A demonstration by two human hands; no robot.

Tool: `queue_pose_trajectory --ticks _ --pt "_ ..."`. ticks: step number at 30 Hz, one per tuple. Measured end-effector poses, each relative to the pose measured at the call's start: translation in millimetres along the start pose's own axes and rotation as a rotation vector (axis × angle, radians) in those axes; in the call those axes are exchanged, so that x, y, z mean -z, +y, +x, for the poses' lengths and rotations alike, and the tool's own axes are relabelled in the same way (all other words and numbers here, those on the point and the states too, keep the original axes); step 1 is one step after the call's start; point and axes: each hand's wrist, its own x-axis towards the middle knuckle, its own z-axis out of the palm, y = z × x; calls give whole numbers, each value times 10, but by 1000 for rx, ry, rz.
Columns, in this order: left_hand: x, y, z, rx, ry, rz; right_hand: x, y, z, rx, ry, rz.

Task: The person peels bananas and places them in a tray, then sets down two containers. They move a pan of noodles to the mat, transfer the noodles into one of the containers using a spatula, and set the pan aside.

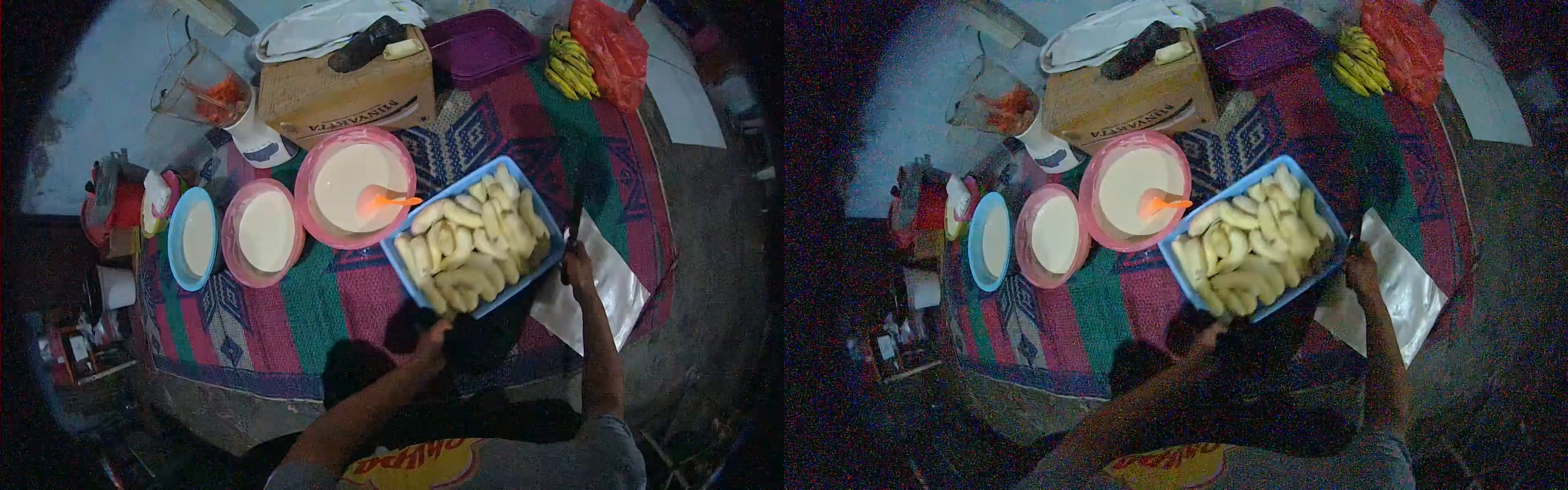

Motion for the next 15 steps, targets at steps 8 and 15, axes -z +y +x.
queue_pose_trajectory --ticks 8,15 --pt "-1184 407 884 -201 -87 46 -42 -446 297 116 -160 600" --pt "-1749 1347 1056 -182 -349 95 -553 -707 367 -149 -204 956"
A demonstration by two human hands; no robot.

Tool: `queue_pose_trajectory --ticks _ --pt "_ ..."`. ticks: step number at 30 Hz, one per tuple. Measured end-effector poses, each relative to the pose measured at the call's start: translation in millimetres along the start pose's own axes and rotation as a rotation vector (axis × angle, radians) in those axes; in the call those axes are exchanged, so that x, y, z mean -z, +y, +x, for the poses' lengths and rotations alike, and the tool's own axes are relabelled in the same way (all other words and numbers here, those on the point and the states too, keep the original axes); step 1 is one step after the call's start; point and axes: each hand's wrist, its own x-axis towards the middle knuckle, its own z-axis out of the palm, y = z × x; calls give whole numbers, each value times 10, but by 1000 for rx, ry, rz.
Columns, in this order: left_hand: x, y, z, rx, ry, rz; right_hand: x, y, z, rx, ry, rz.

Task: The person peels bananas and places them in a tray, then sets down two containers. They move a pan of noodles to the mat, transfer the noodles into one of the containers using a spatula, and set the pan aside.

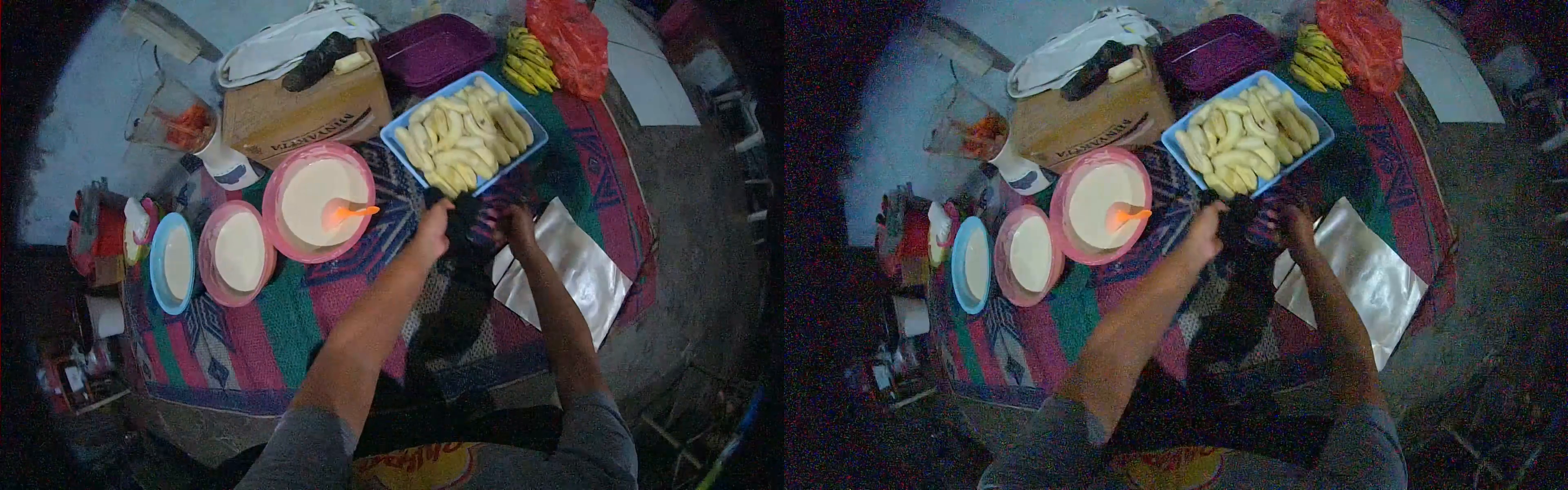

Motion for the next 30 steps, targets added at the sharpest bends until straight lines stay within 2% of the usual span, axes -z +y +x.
queue_pose_trajectory --ticks 1,2,3,4,6,8,10,12,14,16,17,18,19,20,22,23,24,26,28,30 --pt "-32 107 0 35 8 32 -30 45 40 2 10 1" --pt "-49 178 -25 69 17 64 -45 98 106 94 38 40" --pt "-127 202 -170 9 12 77 -27 141 143 183 68 82" --pt "-86 193 -265 25 15 82 -11 121 100 181 83 89" --pt "-9 123 -489 -426 250 411 113 -1 -97 351 145 -360" --pt "64 132 -867 -506 309 676 332 -79 -447 419 196 -296" --pt "631 90 -996 -651 427 1160 704 -153 -736 562 351 -906" --pt "896 95 -1325 -735 287 1427 1346 -170 -752 836 568 -1428" --pt "1018 50 -1527 -738 316 1535 1677 -358 -695 683 573 -1410" --pt "1058 29 -1542 -743 351 1645 1674 -537 -530 538 615 -1352" --pt "1074 20 -1477 -731 430 1739 1777 -527 -363 538 621 -1350" --pt "1064 22 -1408 -720 509 1830 1977 -431 -131 698 631 -1447" --pt "987 45 -1338 -728 503 1830 1987 -413 -53 865 637 -1540" --pt "903 69 -1254 -774 505 1871 2022 -415 -29 868 639 -1540" --pt "779 105 -1081 -819 517 1907 1799 -534 -113 477 634 -1588" --pt "737 122 -981 -906 489 1953 1712 -617 -138 413 441 -1366" --pt "706 135 -887 -996 468 1996 1676 -660 -165 424 367 -1295" --pt "668 123 -738 -1021 545 1999 1710 -648 -153 388 327 -1143" --pt "652 104 -706 -1042 611 2007 1777 -612 -113 389 326 -1120" --pt "629 84 -739 -946 637 2054 1880 -601 -59 388 336 -1097"
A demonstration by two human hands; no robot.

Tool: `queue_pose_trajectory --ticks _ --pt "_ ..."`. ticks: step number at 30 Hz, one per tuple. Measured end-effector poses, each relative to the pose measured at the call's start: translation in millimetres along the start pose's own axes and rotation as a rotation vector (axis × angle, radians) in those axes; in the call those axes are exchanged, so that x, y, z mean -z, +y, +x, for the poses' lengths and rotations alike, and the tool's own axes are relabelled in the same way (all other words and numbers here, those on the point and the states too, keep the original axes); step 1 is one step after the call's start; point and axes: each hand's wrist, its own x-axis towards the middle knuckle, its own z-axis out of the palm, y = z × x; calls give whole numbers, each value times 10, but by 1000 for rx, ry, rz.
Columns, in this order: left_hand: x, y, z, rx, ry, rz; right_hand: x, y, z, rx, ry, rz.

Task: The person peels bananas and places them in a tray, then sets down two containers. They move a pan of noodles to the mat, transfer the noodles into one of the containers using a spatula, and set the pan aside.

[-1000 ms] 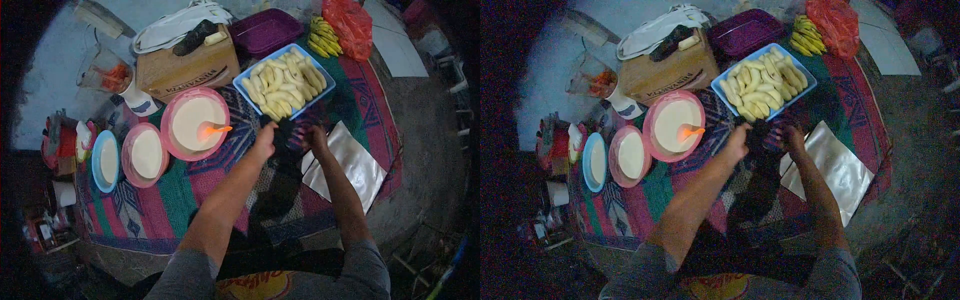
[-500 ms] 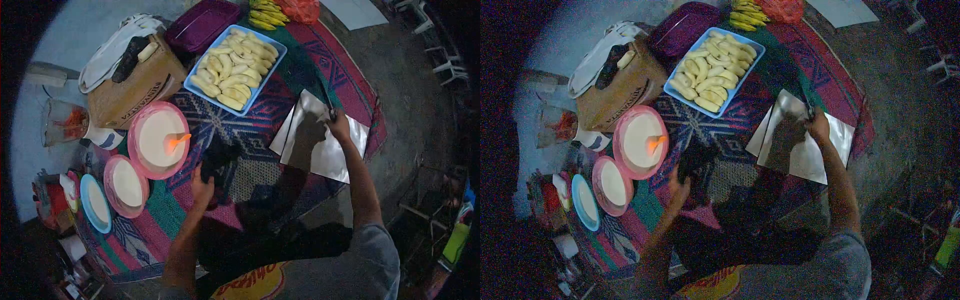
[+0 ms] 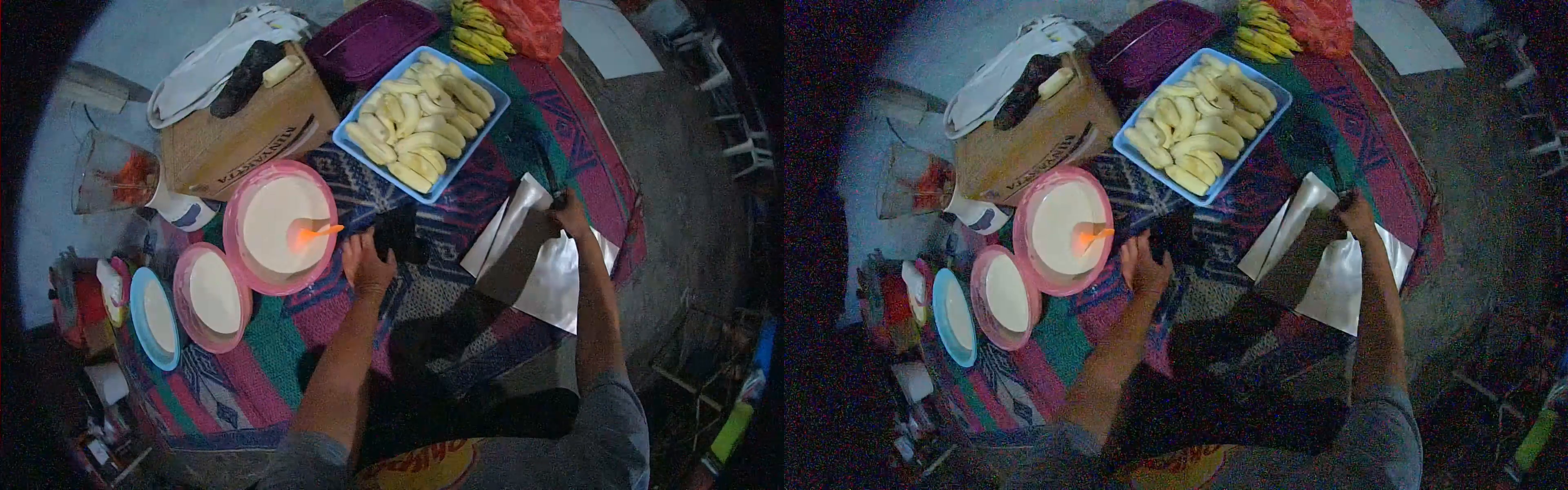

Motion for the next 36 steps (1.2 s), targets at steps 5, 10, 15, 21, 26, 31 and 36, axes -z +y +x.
queue_pose_trajectory --ticks 5,10,15,21,26,31,36 --pt "-66 -53 -15 -10 18 -6 14 -182 -87 113 61 -240" --pt "-7 -26 6 8 -13 -17 -5 -461 -218 371 77 -591" --pt "-6 -46 19 -45 21 13 -34 -1916 -112 714 -38 -626" --pt "-161 -127 11 -28 -29 -16 -910 -3164 789 1091 -168 -627" --pt "70 -45 73 -63 -73 26 -1597 -3195 1247 1054 -114 -424" --pt "-272 -176 -30 -78 59 -31 -1447 -2996 711 620 87 -294" --pt "-2 -38 50 -56 57 -48 -1417 -2191 733 684 33 -648"
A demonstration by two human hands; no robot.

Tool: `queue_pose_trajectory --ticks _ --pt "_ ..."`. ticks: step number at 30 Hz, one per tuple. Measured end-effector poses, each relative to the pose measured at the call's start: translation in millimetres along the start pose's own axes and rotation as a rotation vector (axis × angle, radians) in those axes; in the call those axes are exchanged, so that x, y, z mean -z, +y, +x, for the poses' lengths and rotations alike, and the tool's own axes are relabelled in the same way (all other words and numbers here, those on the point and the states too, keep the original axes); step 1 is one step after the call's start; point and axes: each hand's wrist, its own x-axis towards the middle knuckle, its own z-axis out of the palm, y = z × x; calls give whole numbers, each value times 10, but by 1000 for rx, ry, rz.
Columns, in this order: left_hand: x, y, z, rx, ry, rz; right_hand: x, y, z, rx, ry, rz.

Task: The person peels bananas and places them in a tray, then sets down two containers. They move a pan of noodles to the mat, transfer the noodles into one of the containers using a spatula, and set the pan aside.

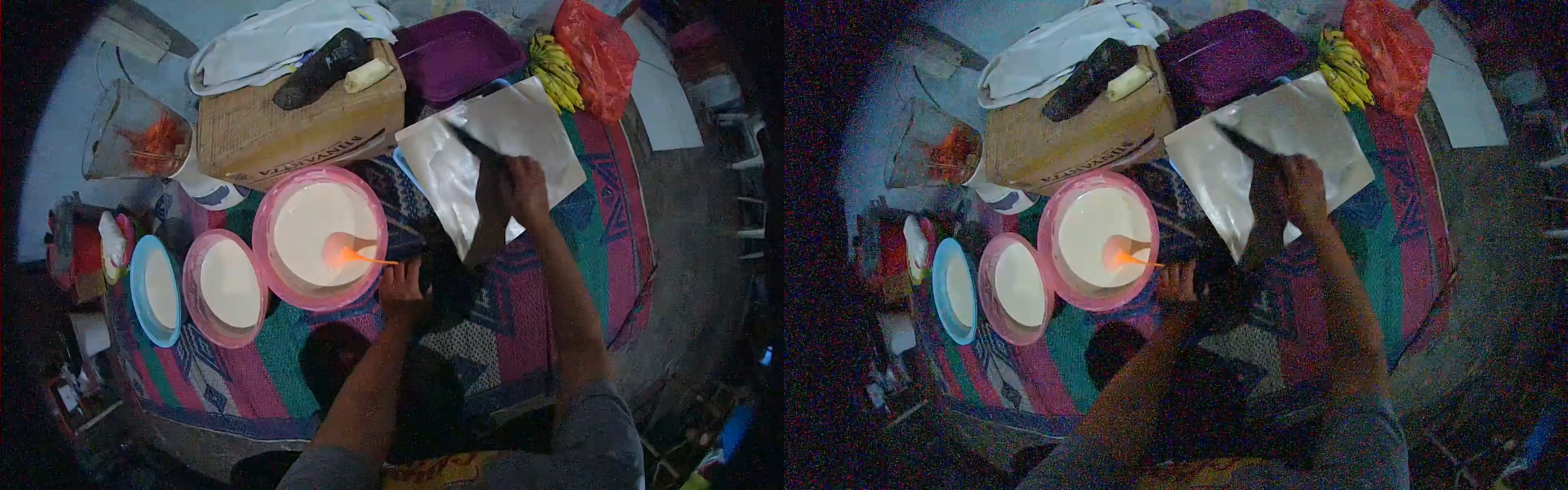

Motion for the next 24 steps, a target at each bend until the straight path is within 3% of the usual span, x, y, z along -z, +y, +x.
queue_pose_trajectory --ticks 4,6,8,10,11,12,14,15,17,21,24 --pt "-15 -14 -6 -8 9 33 -84 -74 4 115 18 92" --pt "-140 -74 -47 -43 52 110 -58 -81 127 224 346 295" --pt "-159 -88 -63 -32 -30 103 0 -167 415 -107 363 667" --pt "-107 -59 -39 28 -151 59 -93 -142 902 -266 375 1048" --pt "-106 -62 -39 58 -208 40 -244 -50 1219 -312 357 931" --pt "-105 -63 -39 88 -265 22 -360 66 1535 -227 198 806" --pt "-173 -53 -112 28 -97 181 -372 185 1727 -140 41 683" --pt "-124 -31 -77 30 -97 185 -271 222 1768 -109 -220 1183" --pt "-10 3 1 91 -260 53 -247 103 1861 -60 -507 1676" --pt "-42 -9 -36 113 -198 57 -792 159 2112 -326 -162 1565" --pt "-108 -51 -99 59 -137 49 -824 343 2183 -439 -32 1461"
